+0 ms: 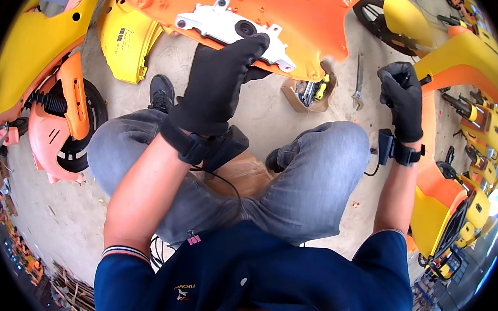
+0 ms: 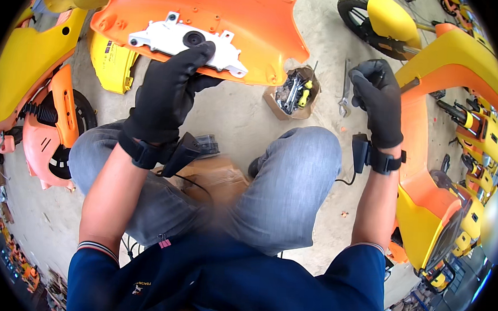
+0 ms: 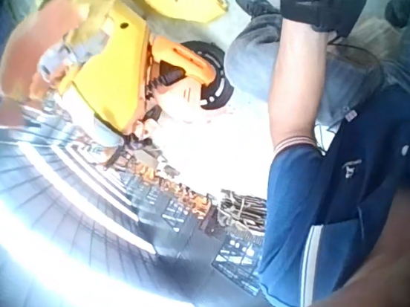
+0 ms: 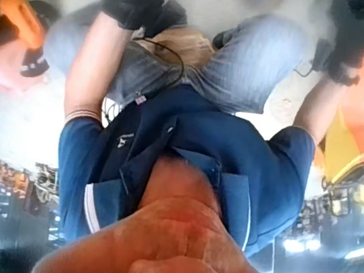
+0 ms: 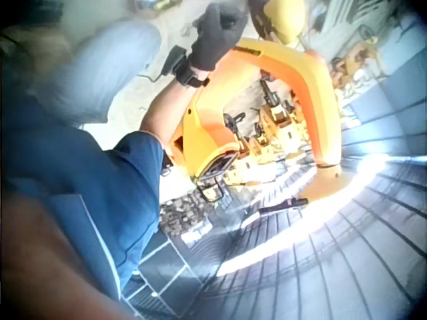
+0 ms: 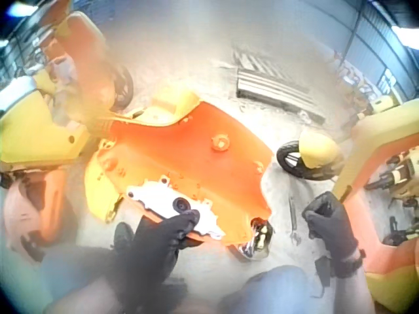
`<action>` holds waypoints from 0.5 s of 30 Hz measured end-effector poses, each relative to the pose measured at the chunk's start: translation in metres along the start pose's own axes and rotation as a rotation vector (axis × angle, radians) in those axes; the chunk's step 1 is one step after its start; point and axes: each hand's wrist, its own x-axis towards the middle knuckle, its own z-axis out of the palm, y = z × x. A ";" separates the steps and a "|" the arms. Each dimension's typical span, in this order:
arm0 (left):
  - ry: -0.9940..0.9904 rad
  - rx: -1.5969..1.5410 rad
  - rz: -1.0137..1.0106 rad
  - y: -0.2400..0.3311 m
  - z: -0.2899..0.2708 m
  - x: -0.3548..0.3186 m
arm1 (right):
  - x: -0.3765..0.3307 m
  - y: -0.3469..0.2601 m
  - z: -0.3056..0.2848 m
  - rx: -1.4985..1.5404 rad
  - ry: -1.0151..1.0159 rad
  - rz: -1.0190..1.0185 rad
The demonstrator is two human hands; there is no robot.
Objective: The person sits on the floor and uses a screwdriver to tighten screws on an orange scooter body panel. They manipulate the panel and a white plastic bracket, securing them together. The person then stands up, walks to a wall, and removes their gloves.
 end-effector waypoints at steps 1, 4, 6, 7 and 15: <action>-0.006 -0.023 -0.016 0.001 0.002 0.000 | -0.008 -0.016 0.003 -0.046 0.005 -0.026; -0.028 0.025 0.047 0.003 0.004 0.000 | -0.033 -0.066 0.027 -0.087 -0.008 -0.070; 0.053 -0.234 -0.153 0.010 0.007 0.001 | -0.045 -0.091 0.041 -0.123 -0.088 -0.069; 0.108 -0.386 -0.283 0.016 0.008 0.004 | -0.051 -0.101 0.052 -0.117 -0.121 -0.069; 0.217 -0.568 -0.392 0.029 0.017 0.008 | -0.037 -0.101 0.111 -0.172 -0.352 -0.187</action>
